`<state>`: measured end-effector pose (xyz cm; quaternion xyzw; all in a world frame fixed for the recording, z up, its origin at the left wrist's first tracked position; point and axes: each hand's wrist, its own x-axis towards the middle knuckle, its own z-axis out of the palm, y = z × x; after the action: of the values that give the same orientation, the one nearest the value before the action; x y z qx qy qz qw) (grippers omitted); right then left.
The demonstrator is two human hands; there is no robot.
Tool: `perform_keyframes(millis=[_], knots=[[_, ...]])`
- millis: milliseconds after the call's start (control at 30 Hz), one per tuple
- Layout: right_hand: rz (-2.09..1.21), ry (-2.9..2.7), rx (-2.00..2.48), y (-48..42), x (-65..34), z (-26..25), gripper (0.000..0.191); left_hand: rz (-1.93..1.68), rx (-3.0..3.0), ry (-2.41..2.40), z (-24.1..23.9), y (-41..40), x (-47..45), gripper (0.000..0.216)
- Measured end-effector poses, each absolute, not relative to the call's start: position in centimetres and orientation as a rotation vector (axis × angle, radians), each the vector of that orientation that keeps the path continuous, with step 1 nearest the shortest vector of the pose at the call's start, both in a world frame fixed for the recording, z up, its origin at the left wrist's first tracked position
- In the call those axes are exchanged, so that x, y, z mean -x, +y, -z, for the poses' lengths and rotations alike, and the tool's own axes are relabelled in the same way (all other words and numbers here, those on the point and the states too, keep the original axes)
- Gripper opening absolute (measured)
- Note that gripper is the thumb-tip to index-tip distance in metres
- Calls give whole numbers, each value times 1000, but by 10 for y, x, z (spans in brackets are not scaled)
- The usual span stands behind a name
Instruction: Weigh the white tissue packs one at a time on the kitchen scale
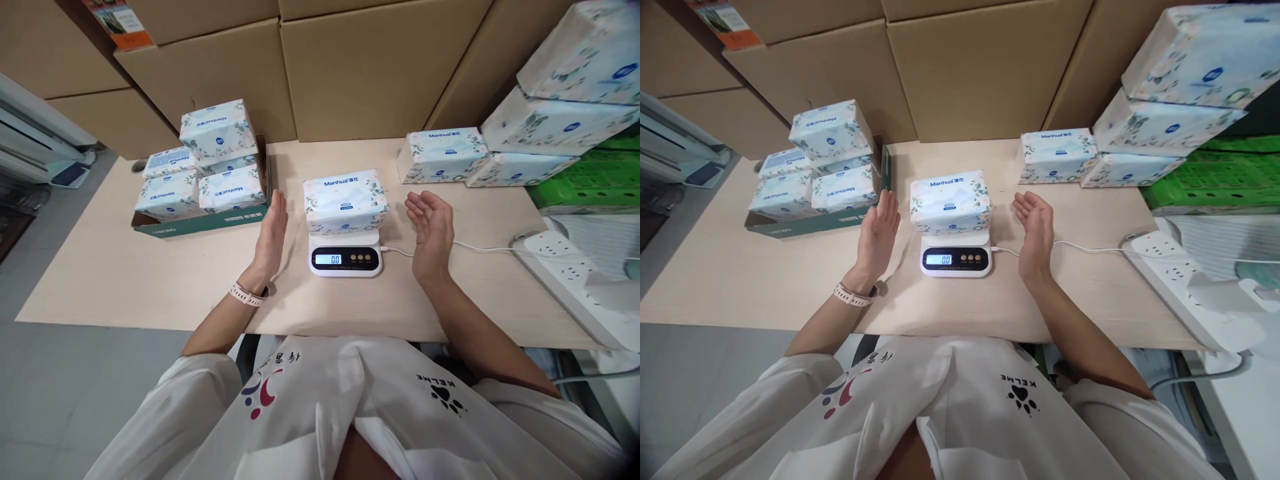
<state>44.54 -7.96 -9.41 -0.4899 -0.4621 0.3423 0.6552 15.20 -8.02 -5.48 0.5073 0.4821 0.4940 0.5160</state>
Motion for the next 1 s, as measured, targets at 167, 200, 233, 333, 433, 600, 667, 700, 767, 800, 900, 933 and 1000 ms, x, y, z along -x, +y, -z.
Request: perform_keyframes(millis=[167,200,233,333,433,600,667,700,767,800,900,933,1000], knots=[[-779,-1000,1096,-77,-450,93,53,-1151,-1213,1154,49,-79,-152,88],[-789,-991,1092,-77,-450,92,53,-1145,-1214,1156,50,-79,-152,87],[-797,-985,1092,-78,-449,91,52,-1138,-1215,1155,51,-79,-153,86],[-805,-994,1110,-80,-448,89,52,-1126,-1212,1148,53,-80,-153,84],[-808,-1003,1115,-81,-447,88,53,-1123,-1204,1132,55,-80,-153,83],[-784,-1032,1134,-81,-447,87,53,-1114,-1197,1126,56,-80,-154,83],[-771,-1047,1156,-80,-447,87,55,-1106,-1198,1134,56,-79,-155,85],[-767,-1050,1162,-80,-447,88,57,-1105,-1198,1136,56,-79,-155,86],[-762,-1056,1164,-80,-447,89,59,-1106,-1197,1131,57,-79,-156,86],[-761,-1059,1163,-79,-448,89,61,-1105,-1196,1125,58,-79,-156,87],[-766,-1060,1155,-79,-449,90,65,-1092,-1184,1099,59,-80,-157,89],[-781,-1063,1150,-79,-449,89,67,-1080,-1179,1090,59,-81,-157,90],[-848,-1086,1139,-80,-450,88,72,-1053,-1165,1078,57,-82,-158,92]])
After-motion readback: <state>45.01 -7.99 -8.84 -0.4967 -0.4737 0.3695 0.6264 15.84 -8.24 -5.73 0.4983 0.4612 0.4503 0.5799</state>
